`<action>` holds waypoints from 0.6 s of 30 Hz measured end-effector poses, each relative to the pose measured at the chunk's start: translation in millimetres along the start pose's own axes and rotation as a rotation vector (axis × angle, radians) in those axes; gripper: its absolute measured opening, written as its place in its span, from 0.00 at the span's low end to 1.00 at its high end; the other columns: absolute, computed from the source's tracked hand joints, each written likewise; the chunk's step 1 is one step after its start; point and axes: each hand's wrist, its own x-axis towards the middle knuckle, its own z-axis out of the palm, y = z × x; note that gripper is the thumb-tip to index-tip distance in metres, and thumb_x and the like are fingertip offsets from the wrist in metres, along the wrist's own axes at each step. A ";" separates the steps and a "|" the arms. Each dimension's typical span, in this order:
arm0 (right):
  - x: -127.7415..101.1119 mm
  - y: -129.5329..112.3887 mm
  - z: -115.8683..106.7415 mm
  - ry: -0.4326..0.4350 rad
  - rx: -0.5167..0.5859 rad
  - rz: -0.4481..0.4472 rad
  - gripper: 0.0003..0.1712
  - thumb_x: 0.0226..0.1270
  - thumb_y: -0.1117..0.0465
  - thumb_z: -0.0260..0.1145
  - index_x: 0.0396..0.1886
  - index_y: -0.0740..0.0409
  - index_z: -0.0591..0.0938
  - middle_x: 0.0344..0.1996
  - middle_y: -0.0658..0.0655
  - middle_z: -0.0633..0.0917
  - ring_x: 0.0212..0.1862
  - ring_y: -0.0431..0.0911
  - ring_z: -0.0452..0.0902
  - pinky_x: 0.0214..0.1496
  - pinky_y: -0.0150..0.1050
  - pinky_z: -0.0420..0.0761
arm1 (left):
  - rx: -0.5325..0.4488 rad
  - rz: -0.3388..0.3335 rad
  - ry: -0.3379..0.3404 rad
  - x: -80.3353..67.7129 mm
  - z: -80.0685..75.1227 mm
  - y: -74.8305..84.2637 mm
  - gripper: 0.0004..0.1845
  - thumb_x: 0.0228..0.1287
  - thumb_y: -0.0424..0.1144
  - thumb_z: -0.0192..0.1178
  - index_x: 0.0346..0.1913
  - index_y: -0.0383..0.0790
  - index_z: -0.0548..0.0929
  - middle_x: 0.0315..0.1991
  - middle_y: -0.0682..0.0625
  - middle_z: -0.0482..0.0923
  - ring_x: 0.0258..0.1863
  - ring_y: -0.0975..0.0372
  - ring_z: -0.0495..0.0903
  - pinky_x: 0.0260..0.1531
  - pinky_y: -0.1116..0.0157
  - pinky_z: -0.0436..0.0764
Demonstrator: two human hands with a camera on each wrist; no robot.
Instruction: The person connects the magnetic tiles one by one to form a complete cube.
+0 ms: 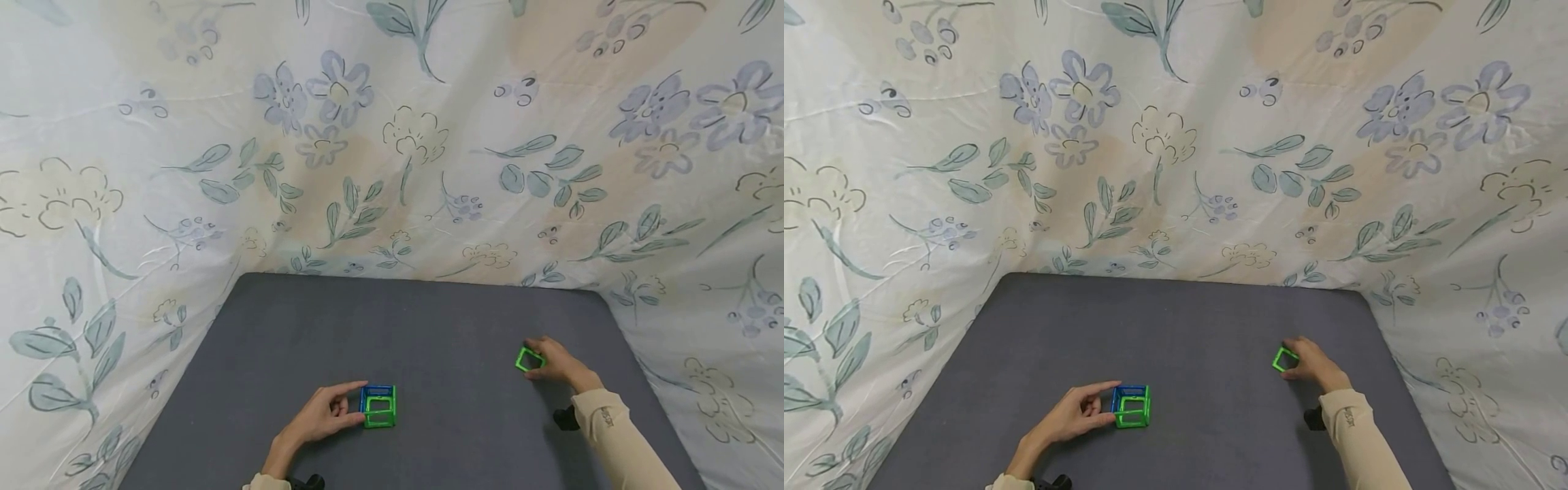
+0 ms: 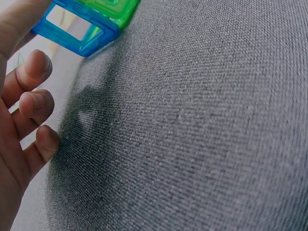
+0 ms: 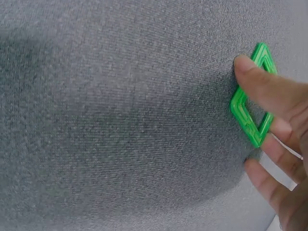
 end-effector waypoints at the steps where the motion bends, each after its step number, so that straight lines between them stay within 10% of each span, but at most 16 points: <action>1: -0.2 0.4 0.2 0.000 0.010 0.004 0.43 0.48 0.61 0.84 0.60 0.80 0.77 0.41 0.68 0.82 0.41 0.53 0.77 0.43 0.48 0.77 | 0.000 -0.001 -0.001 0.1 -0.1 0.0 0.34 0.67 0.53 0.67 0.72 0.43 0.75 0.20 0.59 0.74 0.15 0.77 0.62 0.20 0.76 0.67; 18: -10.5 -4.1 3.9 0.092 0.031 -0.034 0.35 0.43 0.57 0.85 0.49 0.72 0.85 0.42 0.64 0.85 0.43 0.55 0.81 0.45 0.53 0.81 | -0.040 0.042 0.001 1.4 2.0 0.1 0.31 0.68 0.46 0.67 0.72 0.41 0.75 0.20 0.47 0.78 0.15 0.75 0.62 0.19 0.74 0.67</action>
